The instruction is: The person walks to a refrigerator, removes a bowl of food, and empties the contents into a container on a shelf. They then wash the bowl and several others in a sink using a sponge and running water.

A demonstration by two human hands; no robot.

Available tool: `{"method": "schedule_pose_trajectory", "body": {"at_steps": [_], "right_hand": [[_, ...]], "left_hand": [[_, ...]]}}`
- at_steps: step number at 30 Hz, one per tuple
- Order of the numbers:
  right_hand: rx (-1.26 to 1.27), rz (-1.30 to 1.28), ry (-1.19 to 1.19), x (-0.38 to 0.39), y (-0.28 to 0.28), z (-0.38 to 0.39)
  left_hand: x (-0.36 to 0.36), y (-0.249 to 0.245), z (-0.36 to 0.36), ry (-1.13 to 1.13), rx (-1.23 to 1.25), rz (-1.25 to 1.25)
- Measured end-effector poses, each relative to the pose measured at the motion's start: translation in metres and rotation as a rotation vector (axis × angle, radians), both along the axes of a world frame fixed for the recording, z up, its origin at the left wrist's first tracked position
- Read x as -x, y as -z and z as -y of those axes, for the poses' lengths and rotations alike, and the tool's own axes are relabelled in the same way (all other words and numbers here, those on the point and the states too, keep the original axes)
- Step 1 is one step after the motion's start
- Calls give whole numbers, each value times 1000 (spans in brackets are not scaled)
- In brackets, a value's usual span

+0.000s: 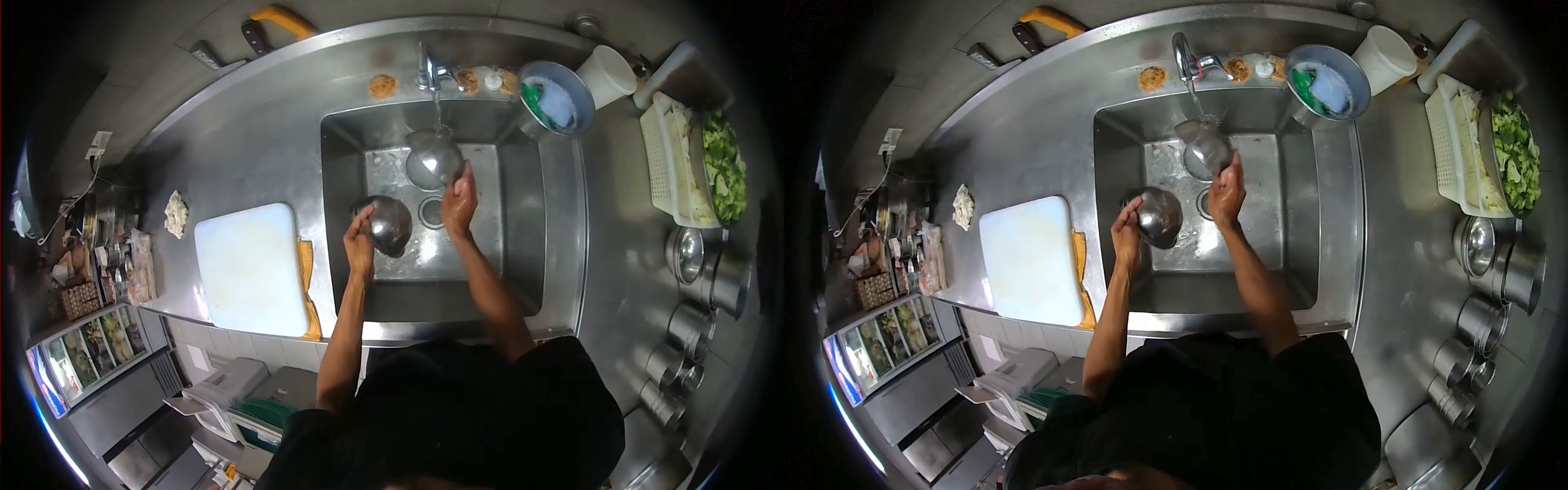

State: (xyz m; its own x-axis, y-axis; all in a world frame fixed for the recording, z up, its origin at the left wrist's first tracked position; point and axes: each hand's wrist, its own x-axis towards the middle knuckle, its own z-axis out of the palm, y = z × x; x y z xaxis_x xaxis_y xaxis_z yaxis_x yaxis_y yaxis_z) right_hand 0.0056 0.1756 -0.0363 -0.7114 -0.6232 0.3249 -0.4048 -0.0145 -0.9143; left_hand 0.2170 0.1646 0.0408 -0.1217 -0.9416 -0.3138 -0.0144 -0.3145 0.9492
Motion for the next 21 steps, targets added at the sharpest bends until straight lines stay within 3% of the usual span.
{"method": "schedule_pose_trajectory", "body": {"at_steps": [3,5,6,7,9,11,13,14,15,17,19,20,21], "right_hand": [[-53,17,-146,-18,-28,-27],[75,-297,-157,-25,-35,-31],[74,-296,-162,-31,-34,-38],[23,254,-318,-40,-32,-50],[-28,812,-454,-45,-33,-66],[127,-301,-570,-27,-48,-72],[-59,-196,-564,1,-4,-84],[-289,43,-477,15,28,-79],[-524,282,-386,27,67,-71],[-667,-19,-121,50,177,-48],[-881,70,52,62,246,-11],[-876,79,47,64,252,8],[-800,396,-11,61,256,28]], "left_hand": [[21,-1,-3,-71,-108,-126],[23,10,-7,-284,-319,-465],[25,10,-6,-232,-326,-536],[29,4,-6,-233,-326,-535],[33,-8,-8,-319,-257,-427],[14,-7,-4,-260,-275,-475],[-15,7,-3,-207,-218,-347],[-11,-29,-4,-198,-180,-307],[-27,-29,-6,-164,-176,-234],[-54,-31,-13,-77,-131,-117],[-51,-80,-22,89,12,277],[-42,-102,-26,88,75,243],[-52,-100,-34,142,103,325]]}}
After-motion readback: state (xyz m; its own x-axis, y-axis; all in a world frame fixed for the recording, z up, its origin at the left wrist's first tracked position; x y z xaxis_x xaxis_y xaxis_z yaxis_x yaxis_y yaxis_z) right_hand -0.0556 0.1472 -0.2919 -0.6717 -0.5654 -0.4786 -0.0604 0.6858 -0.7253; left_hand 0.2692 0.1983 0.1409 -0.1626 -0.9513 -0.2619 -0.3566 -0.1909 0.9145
